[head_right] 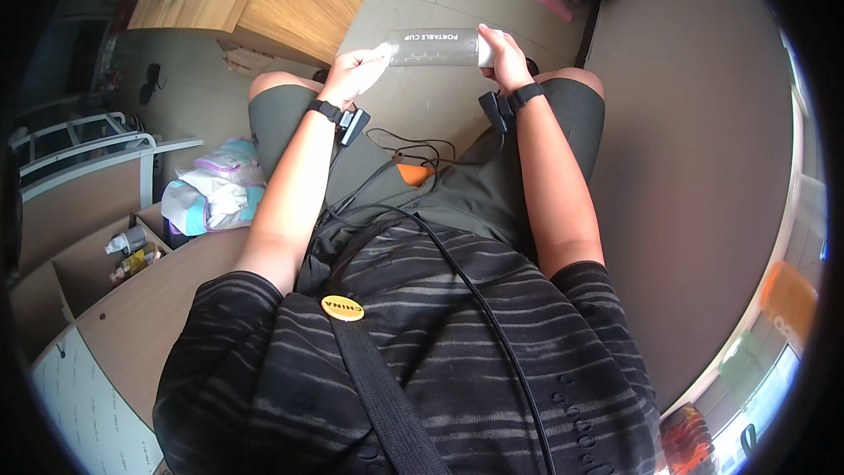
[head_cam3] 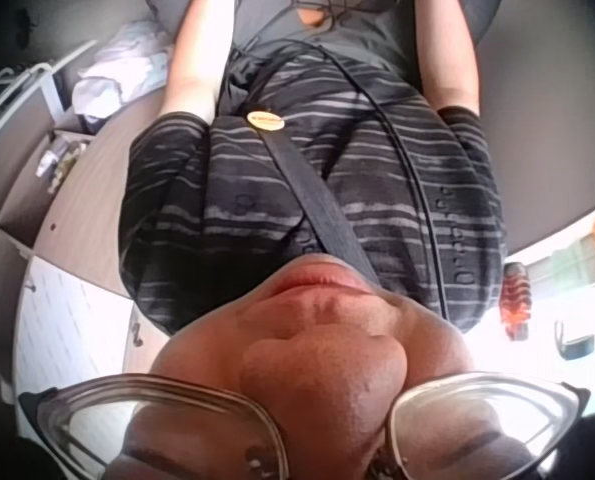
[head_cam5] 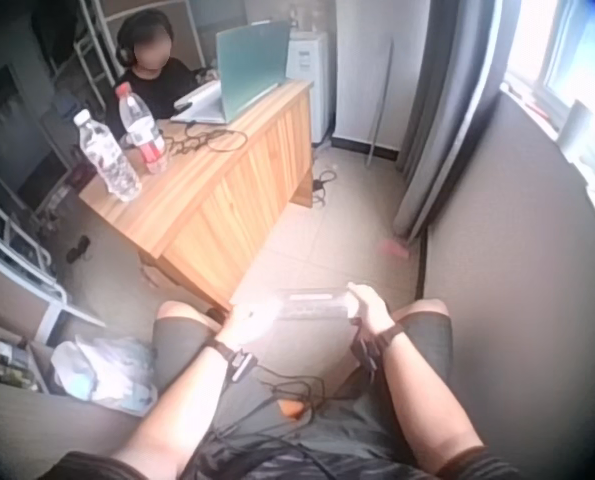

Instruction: The person removes a clear portable cup and its lid from a plastic wrapper and then attaches the lid to the cup body.

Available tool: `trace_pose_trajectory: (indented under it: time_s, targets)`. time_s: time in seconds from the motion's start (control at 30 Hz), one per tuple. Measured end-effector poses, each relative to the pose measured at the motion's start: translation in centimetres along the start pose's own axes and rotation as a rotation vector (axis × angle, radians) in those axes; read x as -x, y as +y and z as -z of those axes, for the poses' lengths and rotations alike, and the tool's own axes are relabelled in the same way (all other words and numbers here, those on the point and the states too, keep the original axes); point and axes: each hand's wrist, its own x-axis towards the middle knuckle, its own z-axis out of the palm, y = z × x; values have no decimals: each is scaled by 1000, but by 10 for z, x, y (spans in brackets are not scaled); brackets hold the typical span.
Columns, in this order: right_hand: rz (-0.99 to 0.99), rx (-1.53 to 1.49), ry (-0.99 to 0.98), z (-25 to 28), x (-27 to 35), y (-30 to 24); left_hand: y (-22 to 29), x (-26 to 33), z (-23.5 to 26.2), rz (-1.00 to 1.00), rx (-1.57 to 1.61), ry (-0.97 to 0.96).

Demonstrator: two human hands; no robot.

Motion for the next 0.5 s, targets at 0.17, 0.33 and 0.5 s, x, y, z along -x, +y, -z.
trace_pose_trajectory:
  time_s: [0.17,0.33,0.5]
  targets:
    - [20,73,14,1,-1,-1,-6,-5,12,35,26,-97]
    - [-49,28,-170,1,0,-3,-8,-6,10,-35,112,40]
    - [19,-1,-77,-1,-1,2,-7,-5,7,-14,17,38]
